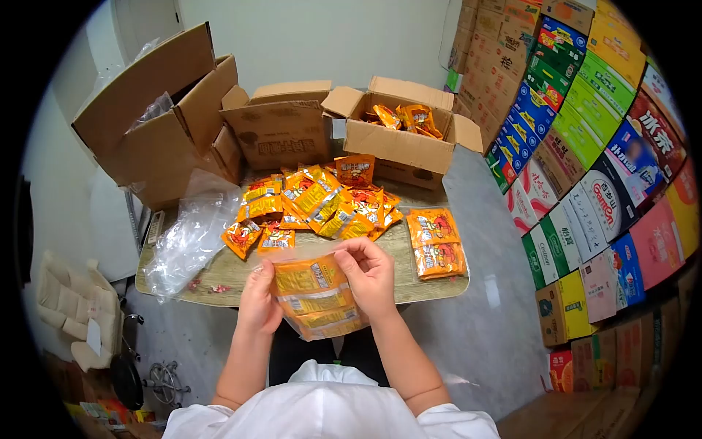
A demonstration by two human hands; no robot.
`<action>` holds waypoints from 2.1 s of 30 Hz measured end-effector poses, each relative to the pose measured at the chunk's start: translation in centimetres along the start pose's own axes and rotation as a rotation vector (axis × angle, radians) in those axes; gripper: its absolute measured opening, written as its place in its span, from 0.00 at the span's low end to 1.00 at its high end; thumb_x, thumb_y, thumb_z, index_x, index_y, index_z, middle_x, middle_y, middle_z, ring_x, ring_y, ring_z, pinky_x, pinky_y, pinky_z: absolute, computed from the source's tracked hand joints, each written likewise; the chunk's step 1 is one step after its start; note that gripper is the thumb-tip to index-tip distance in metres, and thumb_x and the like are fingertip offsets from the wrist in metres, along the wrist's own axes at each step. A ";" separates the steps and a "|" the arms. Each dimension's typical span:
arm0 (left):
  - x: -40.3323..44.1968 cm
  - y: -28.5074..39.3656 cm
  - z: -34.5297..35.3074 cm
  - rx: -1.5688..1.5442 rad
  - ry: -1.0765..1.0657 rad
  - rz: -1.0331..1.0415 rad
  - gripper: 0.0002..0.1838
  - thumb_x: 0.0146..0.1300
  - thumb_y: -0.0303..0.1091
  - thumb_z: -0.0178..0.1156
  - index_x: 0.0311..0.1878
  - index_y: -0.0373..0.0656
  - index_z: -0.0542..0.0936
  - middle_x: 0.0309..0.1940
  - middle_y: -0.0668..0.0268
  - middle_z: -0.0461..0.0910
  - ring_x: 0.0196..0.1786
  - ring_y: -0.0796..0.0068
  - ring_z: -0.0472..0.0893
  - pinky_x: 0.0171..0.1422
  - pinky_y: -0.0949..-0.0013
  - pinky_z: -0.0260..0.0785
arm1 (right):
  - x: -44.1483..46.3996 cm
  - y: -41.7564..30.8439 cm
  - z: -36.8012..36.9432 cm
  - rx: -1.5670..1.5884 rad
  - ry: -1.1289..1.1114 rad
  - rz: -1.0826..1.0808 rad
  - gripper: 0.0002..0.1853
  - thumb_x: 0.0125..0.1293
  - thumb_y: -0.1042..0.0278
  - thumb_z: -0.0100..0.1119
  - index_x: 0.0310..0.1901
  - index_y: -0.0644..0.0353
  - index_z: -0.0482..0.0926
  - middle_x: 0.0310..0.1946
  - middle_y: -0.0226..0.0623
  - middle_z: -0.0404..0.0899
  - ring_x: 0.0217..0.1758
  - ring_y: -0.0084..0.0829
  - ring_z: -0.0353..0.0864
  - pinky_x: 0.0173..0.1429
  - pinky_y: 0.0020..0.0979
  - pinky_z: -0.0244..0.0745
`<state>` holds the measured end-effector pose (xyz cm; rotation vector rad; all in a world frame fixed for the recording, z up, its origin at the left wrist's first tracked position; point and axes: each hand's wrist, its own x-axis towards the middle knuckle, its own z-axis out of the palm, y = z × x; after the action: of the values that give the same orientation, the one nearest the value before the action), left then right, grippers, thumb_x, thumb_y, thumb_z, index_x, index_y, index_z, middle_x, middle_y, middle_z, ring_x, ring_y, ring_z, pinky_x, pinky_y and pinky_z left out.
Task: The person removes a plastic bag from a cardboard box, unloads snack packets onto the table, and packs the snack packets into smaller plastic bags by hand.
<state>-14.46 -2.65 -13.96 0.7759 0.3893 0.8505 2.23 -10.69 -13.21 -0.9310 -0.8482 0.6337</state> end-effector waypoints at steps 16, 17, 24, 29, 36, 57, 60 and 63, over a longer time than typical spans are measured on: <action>-0.6 -1.5 -0.9 0.111 0.022 0.088 0.21 0.75 0.45 0.48 0.54 0.36 0.77 0.51 0.60 0.82 0.53 0.71 0.81 0.59 0.64 0.72 | -0.4 0.7 0.0 0.052 0.108 0.098 0.05 0.69 0.73 0.58 0.40 0.66 0.79 0.34 0.29 0.82 0.37 0.14 0.78 0.44 0.19 0.72; -0.7 -1.5 -0.8 0.117 0.020 0.095 0.21 0.75 0.45 0.48 0.53 0.36 0.78 0.49 0.60 0.82 0.52 0.71 0.81 0.58 0.64 0.72 | -0.4 0.6 0.1 0.051 0.108 0.090 0.05 0.69 0.73 0.58 0.40 0.65 0.79 0.34 0.29 0.82 0.36 0.14 0.78 0.44 0.18 0.72; -1.0 -1.4 -0.5 0.141 0.020 0.101 0.22 0.76 0.46 0.48 0.49 0.34 0.80 0.45 0.60 0.84 0.49 0.73 0.81 0.57 0.67 0.72 | -0.7 0.8 -0.1 -0.017 0.100 0.063 0.04 0.69 0.74 0.58 0.39 0.65 0.78 0.33 0.29 0.81 0.36 0.14 0.77 0.43 0.18 0.71; -1.0 -1.7 -1.0 0.137 0.016 0.099 0.21 0.75 0.45 0.49 0.50 0.35 0.79 0.45 0.59 0.84 0.49 0.73 0.81 0.56 0.68 0.72 | -1.0 0.9 -0.2 -0.025 0.093 0.007 0.04 0.69 0.74 0.58 0.38 0.66 0.78 0.33 0.29 0.81 0.36 0.14 0.78 0.43 0.19 0.72; 0.9 2.0 -2.1 0.415 0.088 0.342 0.24 0.67 0.35 0.58 0.64 0.37 0.69 0.52 0.54 0.80 0.55 0.68 0.80 0.63 0.65 0.68 | -2.0 0.5 0.9 -0.170 0.104 -0.053 0.05 0.67 0.75 0.60 0.35 0.67 0.79 0.30 0.30 0.81 0.35 0.19 0.79 0.42 0.23 0.74; 0.4 2.1 3.6 1.327 -0.301 0.631 0.03 0.50 0.21 0.63 0.29 0.36 0.79 0.25 0.57 0.79 0.31 0.56 0.80 0.36 0.62 0.70 | -2.8 0.2 1.8 -0.537 -0.009 -0.253 0.01 0.60 0.79 0.61 0.32 0.65 0.78 0.26 0.39 0.77 0.28 0.34 0.77 0.35 0.30 0.71; 0.2 2.2 3.5 1.322 -0.285 0.596 0.03 0.51 0.21 0.63 0.29 0.36 0.79 0.25 0.56 0.79 0.30 0.56 0.80 0.36 0.63 0.70 | -3.1 0.4 1.6 -0.499 0.028 -0.214 0.02 0.61 0.78 0.61 0.32 0.65 0.78 0.26 0.38 0.78 0.29 0.31 0.77 0.36 0.29 0.71; 0.0 2.6 2.8 1.327 -0.279 0.527 0.02 0.52 0.22 0.63 0.29 0.35 0.79 0.25 0.56 0.79 0.30 0.57 0.79 0.35 0.63 0.69 | -3.2 0.8 0.8 -0.453 0.122 -0.188 0.03 0.63 0.77 0.61 0.32 0.65 0.78 0.27 0.36 0.79 0.30 0.27 0.77 0.37 0.27 0.72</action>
<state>-14.16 -2.84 -10.18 2.2752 0.4906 0.8908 -0.24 -12.42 -14.72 -1.2651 -0.9759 0.2191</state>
